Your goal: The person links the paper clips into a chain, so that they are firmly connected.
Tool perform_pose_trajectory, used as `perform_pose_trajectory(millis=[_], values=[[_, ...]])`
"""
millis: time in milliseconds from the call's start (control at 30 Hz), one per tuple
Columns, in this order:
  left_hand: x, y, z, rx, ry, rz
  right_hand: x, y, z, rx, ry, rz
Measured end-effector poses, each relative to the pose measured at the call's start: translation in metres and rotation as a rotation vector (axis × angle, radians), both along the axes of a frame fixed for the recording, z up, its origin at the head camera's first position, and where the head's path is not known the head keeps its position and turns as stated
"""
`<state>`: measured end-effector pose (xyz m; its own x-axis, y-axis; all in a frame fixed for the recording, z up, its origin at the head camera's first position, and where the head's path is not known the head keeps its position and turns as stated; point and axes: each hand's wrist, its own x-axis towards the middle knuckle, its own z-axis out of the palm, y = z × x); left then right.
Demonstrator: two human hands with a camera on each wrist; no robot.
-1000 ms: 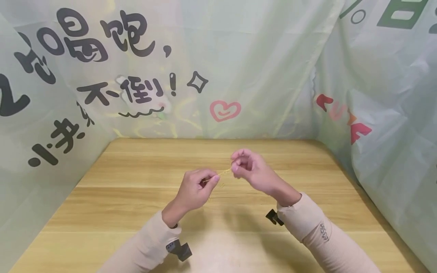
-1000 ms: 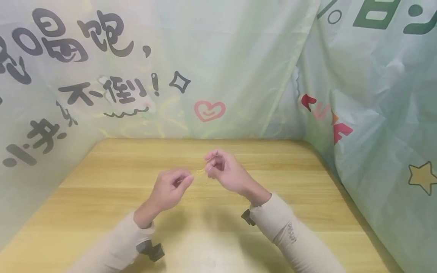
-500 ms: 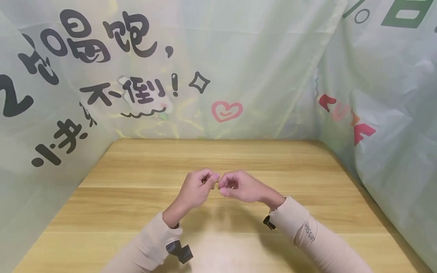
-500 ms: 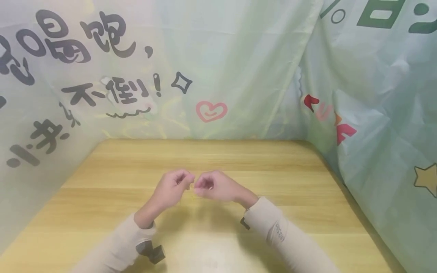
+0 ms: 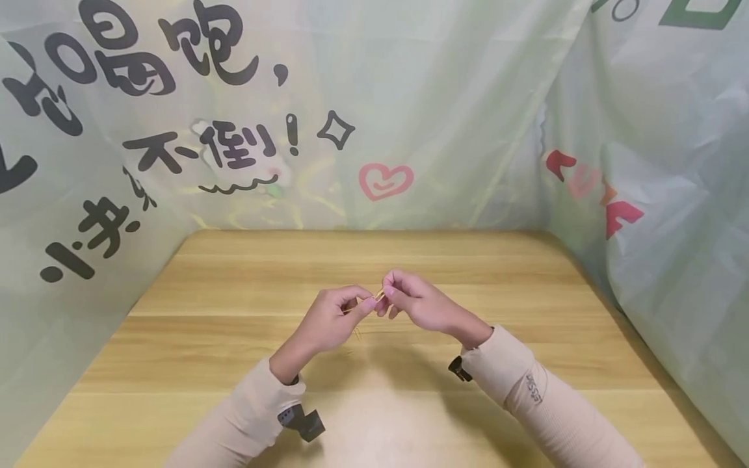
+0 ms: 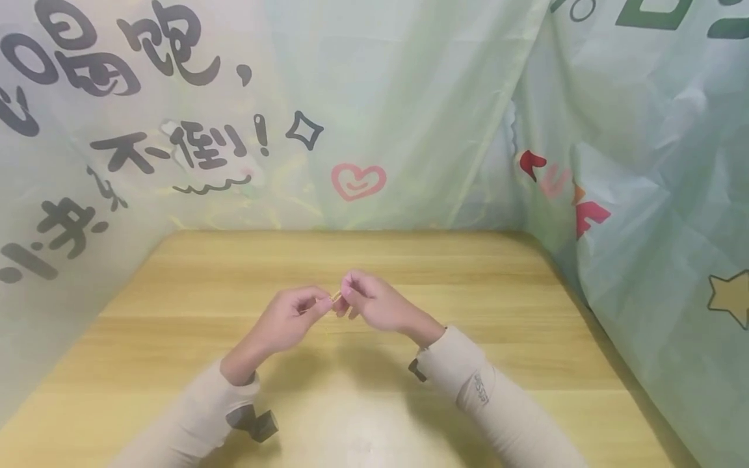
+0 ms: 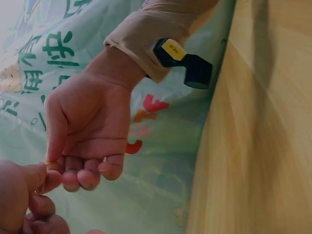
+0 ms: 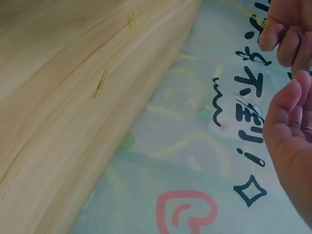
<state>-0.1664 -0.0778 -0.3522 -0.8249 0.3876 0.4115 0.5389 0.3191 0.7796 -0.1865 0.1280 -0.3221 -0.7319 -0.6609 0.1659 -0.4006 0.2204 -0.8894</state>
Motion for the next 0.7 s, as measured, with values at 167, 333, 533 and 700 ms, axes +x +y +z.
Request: perform_pose_trajectory(millis=[167,333,533,700], values=[[0.0,-0.003,-0.002,0.023,0.002,-0.035,-0.002,0.003,0.004,-0.075,-0.038,-0.052],[0.006,-0.005,-0.001,0.044,-0.021,-0.025,0.001,0.005,0.002,-0.139,-0.012,-0.04],[0.016,-0.004,0.005,0.098,0.11,-0.074,0.016,0.002,0.008,-0.216,0.106,-0.015],[0.016,0.0,0.01,0.133,0.371,-0.113,0.022,-0.003,0.012,-0.209,0.182,0.014]])
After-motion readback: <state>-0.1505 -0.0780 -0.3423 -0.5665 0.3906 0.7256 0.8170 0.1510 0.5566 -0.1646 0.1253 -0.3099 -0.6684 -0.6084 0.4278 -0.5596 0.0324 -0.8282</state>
